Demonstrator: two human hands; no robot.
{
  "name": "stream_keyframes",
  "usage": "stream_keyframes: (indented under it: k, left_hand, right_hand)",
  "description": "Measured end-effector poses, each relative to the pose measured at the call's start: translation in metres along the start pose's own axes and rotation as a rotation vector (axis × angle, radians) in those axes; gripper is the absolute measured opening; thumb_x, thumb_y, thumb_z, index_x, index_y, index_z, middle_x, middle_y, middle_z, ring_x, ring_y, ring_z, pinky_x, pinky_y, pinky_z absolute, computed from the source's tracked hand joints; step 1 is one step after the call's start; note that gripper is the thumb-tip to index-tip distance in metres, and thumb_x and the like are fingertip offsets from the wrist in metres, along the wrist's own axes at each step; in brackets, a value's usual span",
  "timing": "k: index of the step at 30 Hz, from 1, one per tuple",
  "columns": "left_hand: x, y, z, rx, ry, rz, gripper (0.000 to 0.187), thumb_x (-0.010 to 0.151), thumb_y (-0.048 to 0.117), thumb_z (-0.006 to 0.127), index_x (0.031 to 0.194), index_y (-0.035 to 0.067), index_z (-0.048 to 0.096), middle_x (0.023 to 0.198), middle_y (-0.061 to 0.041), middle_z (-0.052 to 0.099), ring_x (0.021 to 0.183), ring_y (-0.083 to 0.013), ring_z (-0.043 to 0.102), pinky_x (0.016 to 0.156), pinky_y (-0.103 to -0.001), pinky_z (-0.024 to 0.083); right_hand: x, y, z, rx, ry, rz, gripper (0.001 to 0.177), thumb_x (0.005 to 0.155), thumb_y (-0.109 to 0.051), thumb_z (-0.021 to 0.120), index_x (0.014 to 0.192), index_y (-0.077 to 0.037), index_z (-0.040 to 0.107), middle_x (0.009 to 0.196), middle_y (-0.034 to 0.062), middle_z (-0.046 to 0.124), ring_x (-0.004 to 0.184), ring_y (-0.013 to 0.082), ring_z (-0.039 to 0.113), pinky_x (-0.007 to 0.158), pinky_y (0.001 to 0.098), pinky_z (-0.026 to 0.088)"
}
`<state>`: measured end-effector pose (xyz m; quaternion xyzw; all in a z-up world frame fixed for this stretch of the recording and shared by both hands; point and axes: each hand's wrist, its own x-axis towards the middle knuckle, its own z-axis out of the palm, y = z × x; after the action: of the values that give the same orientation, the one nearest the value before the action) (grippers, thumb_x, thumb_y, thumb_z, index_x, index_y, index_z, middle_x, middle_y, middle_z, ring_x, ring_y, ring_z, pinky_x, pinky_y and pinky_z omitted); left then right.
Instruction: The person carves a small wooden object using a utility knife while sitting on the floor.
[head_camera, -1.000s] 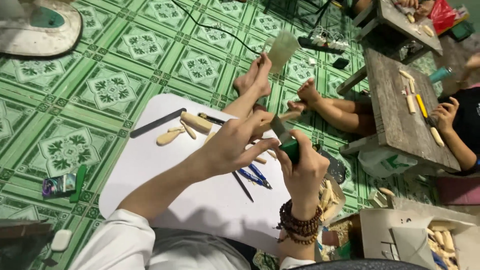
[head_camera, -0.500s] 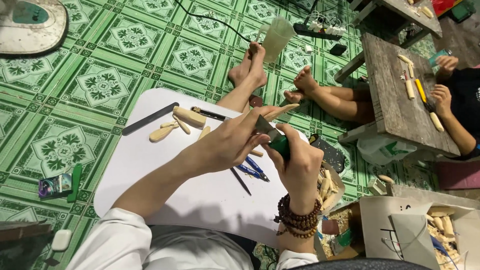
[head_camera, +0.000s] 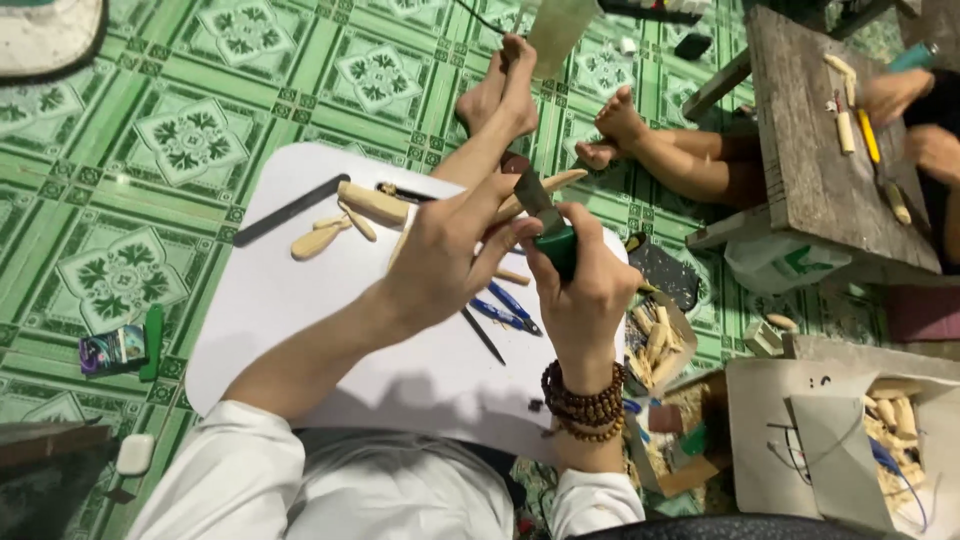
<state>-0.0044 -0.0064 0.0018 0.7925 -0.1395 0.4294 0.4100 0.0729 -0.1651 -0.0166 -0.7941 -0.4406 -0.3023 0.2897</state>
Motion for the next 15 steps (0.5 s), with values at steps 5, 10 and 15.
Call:
stream_keyframes:
  k: [5, 10, 15]
  left_hand:
    - [-0.001, -0.002, -0.003, -0.191, -0.172, -0.114, 0.037, 0.113, 0.021, 0.037, 0.141, -0.002, 0.045, 0.119, -0.019, 0.061, 0.102, -0.0331, 0.066, 0.09, -0.037, 0.05]
    - [-0.002, -0.001, -0.008, -0.308, -0.287, -0.245, 0.037, 0.108, 0.021, 0.045, 0.14, 0.005, 0.036, 0.102, -0.011, 0.059, 0.077, -0.0225, 0.056, 0.074, -0.033, 0.047]
    - [0.002, 0.006, -0.016, -0.309, -0.348, -0.29, 0.053, 0.11, 0.025, 0.045, 0.157, 0.008, 0.029, 0.109, -0.01, 0.055, 0.071, -0.0188, 0.049, 0.075, -0.03, 0.046]
  right_hand:
    - [0.0, 0.006, -0.004, 0.135, -0.086, -0.03, 0.043, 0.107, -0.043, 0.051, 0.122, -0.003, 0.057, 0.087, 0.0142, 0.069, 0.065, 0.0263, 0.067, 0.057, 0.0351, 0.047]
    - [0.003, 0.006, -0.012, 0.229, -0.122, -0.05, 0.046, 0.105, -0.045, 0.049, 0.12, -0.003, 0.06, 0.095, 0.0132, 0.071, 0.068, 0.0257, 0.067, 0.061, 0.035, 0.047]
    - [-0.001, 0.006, -0.014, 0.21, -0.143, -0.086, 0.053, 0.106, -0.049, 0.043, 0.123, -0.001, 0.059, 0.108, 0.0157, 0.072, 0.068, 0.0277, 0.068, 0.061, 0.0366, 0.046]
